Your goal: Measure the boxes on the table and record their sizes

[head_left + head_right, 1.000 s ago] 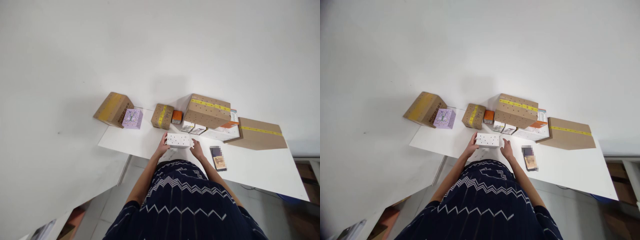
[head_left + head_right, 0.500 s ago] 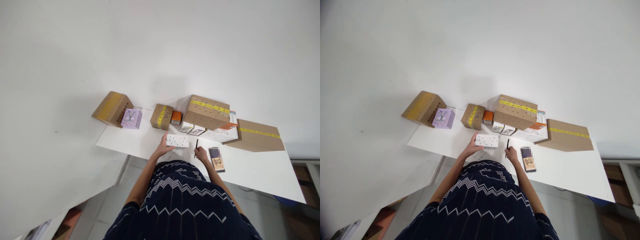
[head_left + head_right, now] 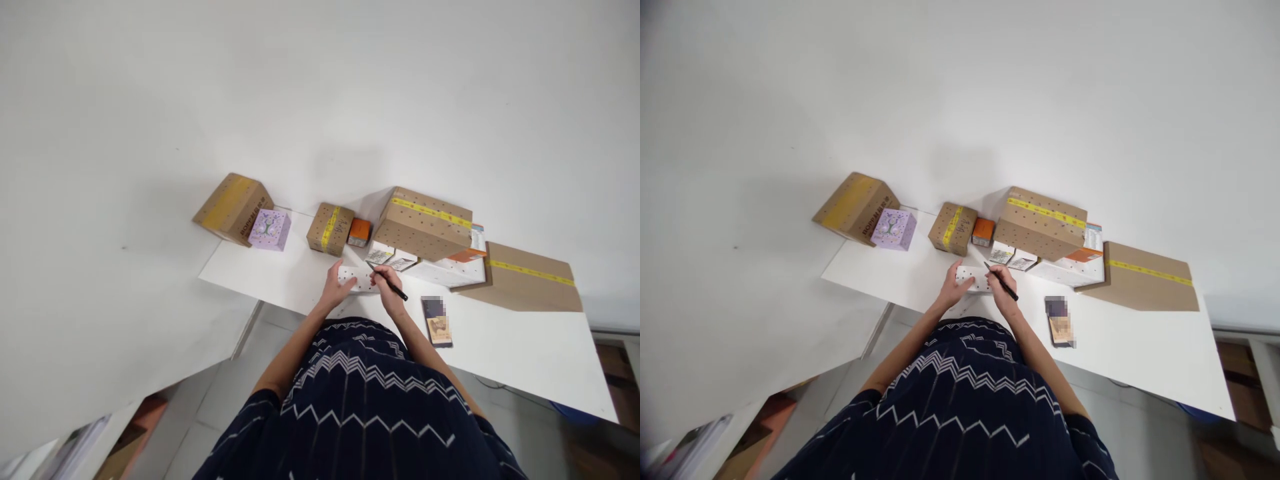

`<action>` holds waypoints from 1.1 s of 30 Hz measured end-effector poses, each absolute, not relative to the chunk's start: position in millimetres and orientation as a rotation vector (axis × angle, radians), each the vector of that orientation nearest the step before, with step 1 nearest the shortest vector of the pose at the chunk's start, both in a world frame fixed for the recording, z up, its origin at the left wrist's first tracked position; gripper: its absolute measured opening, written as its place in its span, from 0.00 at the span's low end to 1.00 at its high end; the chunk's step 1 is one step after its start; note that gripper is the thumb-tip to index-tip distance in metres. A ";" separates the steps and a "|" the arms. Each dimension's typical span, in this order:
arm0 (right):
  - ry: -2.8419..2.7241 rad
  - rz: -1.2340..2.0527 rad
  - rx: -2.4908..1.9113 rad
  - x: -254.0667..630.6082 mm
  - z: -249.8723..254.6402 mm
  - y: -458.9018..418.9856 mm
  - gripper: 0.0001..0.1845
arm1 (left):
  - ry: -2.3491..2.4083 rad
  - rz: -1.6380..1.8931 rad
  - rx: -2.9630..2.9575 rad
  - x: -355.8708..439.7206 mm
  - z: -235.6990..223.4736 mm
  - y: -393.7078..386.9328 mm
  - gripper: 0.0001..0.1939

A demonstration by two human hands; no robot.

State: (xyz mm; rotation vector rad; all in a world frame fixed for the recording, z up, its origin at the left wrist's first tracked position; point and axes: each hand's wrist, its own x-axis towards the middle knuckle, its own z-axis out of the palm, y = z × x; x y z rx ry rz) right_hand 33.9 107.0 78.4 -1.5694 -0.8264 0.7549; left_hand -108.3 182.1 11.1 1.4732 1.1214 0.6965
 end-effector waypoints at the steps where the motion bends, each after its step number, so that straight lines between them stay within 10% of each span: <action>1: -0.862 0.711 -1.622 31.8 72.7 110.5 0.08 | 1.166 0.711 1.484 -104.7 12.2 181.8 0.32; 33: -1.102 0.440 -1.941 30.2 57.7 120.6 0.11 | 1.140 0.892 1.483 -96.4 5.3 184.9 0.20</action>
